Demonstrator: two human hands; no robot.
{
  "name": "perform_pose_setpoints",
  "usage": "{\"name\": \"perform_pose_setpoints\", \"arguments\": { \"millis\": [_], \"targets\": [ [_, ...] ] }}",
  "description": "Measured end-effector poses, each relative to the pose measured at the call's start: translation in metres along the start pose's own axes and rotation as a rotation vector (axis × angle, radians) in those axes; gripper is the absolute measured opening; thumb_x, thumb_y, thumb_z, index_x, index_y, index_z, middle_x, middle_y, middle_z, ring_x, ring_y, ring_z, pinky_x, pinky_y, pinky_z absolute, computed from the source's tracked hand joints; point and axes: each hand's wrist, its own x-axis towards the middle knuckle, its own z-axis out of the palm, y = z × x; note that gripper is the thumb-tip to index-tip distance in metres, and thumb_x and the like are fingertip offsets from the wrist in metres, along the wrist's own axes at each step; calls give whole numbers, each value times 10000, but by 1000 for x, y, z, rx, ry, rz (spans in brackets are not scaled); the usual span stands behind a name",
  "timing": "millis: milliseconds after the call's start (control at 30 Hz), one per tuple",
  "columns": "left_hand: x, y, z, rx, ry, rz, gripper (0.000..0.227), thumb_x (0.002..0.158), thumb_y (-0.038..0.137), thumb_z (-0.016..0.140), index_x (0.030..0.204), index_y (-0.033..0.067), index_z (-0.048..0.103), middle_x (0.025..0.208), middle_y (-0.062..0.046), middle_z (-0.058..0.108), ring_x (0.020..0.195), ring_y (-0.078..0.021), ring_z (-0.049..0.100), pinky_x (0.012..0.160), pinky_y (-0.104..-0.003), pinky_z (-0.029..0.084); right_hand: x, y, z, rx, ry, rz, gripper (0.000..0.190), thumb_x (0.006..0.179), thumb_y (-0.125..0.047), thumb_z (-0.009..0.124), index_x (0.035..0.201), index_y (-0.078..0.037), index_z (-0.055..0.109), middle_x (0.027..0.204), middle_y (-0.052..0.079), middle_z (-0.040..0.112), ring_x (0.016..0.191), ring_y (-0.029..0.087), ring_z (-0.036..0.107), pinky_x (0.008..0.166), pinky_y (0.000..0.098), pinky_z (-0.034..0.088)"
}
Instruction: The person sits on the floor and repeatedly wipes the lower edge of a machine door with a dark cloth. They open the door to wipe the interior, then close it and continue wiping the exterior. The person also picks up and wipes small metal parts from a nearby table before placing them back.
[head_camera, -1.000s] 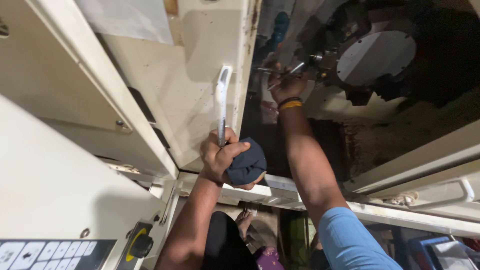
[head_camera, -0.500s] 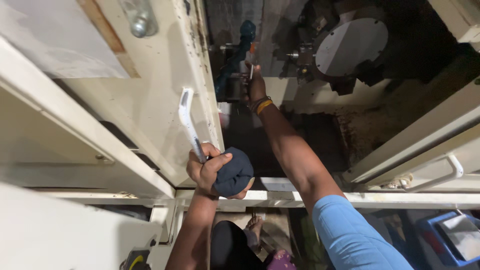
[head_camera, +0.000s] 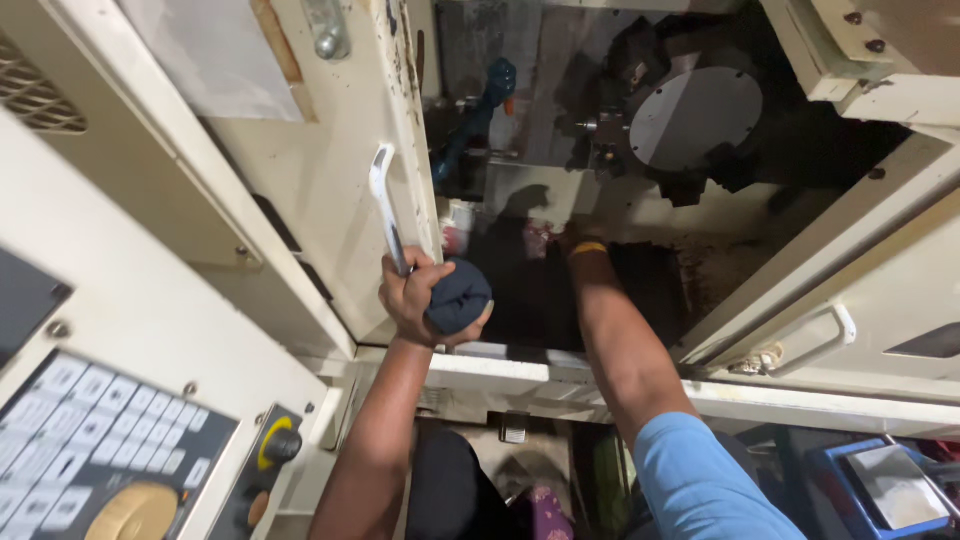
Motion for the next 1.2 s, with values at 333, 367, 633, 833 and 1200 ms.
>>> {"name": "perform_pose_setpoints", "arguments": {
  "millis": [333,367,633,833,1200],
  "targets": [
    [1,32,11,-79,63,-184,500,723,406,831,1072,111,628,1087,-119,490,1068,-312,542,889,-482,528,-202,56,19,-520,159,-297,179,1045,-248,540,1125,-115,629,712,-41,582,522,63,491,424,226,360],
    [1,37,12,-90,50,-210,484,742,397,821,1081,105,636,1099,-124,497,1099,-319,535,913,-485,528,-231,72,21,-624,76,-341,226,1056,-228,574,1235,-104,634,740,-51,558,565,72,476,466,242,357],
    [-6,65,26,-191,-75,-302,487,799,401,808,1136,80,664,1103,-49,675,1122,-299,550,1078,-506,457,-396,195,48,-1561,-642,-269,576,903,-257,690,1442,-128,533,1238,178,712,1103,385,674,912,439,530],
    [-16,98,56,-84,-76,-372,455,742,510,799,1045,180,717,1057,-26,665,1105,-275,539,983,-405,523,-424,255,99,-1414,-1046,-429,555,891,-268,761,1384,-141,541,1127,129,681,997,346,683,824,428,532],
    [-35,156,95,-343,-299,-349,587,741,597,761,1084,126,689,1216,-72,514,1197,-199,585,994,-305,583,-430,254,193,-1100,-1228,-813,828,787,-180,804,1520,-80,430,1080,147,594,837,369,649,697,431,509]
  ]
}}
